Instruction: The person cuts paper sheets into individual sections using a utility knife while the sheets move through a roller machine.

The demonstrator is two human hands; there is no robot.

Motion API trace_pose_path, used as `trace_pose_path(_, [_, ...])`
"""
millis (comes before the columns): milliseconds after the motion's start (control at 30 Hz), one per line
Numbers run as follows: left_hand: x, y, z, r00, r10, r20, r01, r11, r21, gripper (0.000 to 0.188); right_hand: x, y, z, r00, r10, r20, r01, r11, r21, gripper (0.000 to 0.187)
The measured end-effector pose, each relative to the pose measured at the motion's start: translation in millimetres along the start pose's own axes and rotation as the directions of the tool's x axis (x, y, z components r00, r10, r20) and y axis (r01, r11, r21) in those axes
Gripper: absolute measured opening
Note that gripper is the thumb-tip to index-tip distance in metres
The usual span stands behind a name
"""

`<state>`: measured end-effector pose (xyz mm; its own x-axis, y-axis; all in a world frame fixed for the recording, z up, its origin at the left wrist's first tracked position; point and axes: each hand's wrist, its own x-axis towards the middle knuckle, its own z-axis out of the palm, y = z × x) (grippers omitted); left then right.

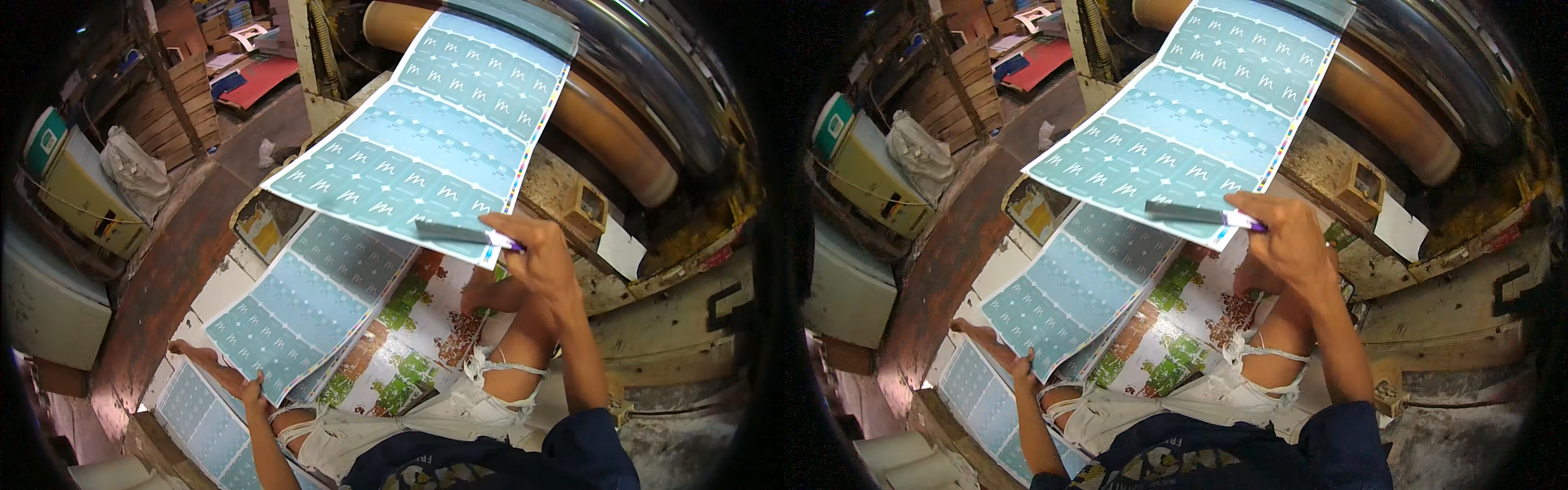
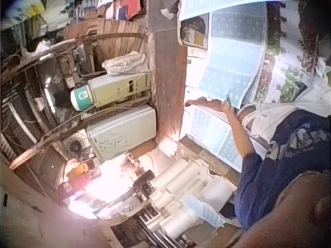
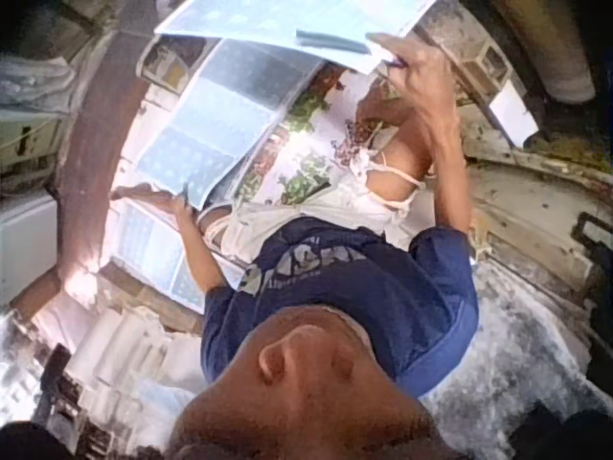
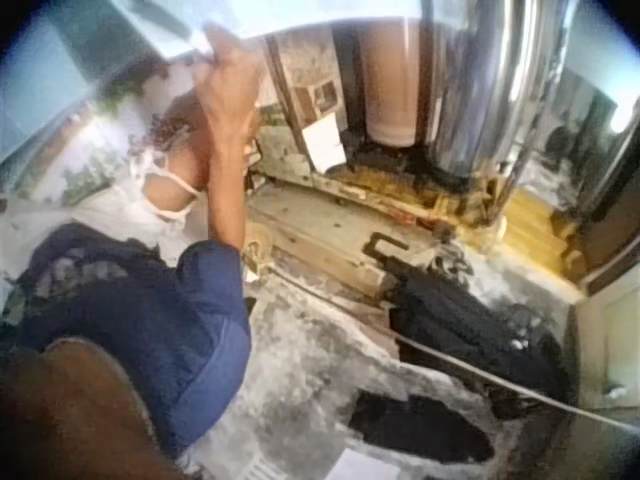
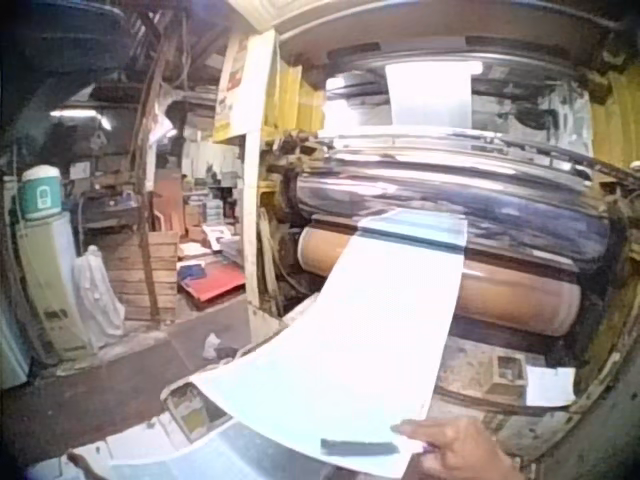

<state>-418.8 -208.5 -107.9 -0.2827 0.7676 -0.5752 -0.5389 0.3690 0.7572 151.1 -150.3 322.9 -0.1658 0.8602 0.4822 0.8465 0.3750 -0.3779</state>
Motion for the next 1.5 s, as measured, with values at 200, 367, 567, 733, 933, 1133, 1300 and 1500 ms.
trace_pose_path(200, [-31,-13,-12,0.884,0.446,-0.142,-0.264,0.726,0.635,0.057,-59,-56,16,0.999,0.004,0.053,-0.009,0.996,0.089,0.054])
trace_pose_path(367, [-138,46,238,0.826,0.402,0.395,-0.49,0.859,0.15,0.077,-64,-26,18,0.995,-0.026,0.092,0.021,0.998,0.057,0.054])
trace_pose_path(567, [-213,83,387,0.885,0.013,0.465,0.187,0.906,-0.381,0.049,-89,15,3,0.988,-0.147,0.051,0.121,0.933,0.338,0.039])
trace_pose_path(733, [-235,80,379,0.957,0.123,0.264,-0.104,0.991,-0.084,0.053,-151,171,-68,0.551,0.713,-0.434,-0.691,0.681,0.241,0.042])
trace_pose_path(933, [-238,74,318,0.959,0.203,0.197,-0.208,0.978,0.0,0.056,-304,290,-53,0.523,0.821,-0.228,-0.852,0.499,-0.158,0.089])
trace_pose_path(1133, [-231,49,191,0.97,0.169,0.176,-0.178,0.983,0.036,0.059,-313,212,-43,0.224,0.953,-0.205,-0.972,0.235,0.028,0.078])
trace_pose_path(1300, [-227,49,81,0.989,0.054,0.138,-0.06,0.997,0.041,0.06,-348,140,-20,0.195,0.956,-0.221,-0.98,0.199,-0.002,0.072])
trace_pose_path(1500, [-220,55,30,0.992,0.047,0.12,-0.062,0.991,0.121,0.06,-347,119,4,0.21,0.954,-0.214,-0.978,0.204,-0.046,0.066])
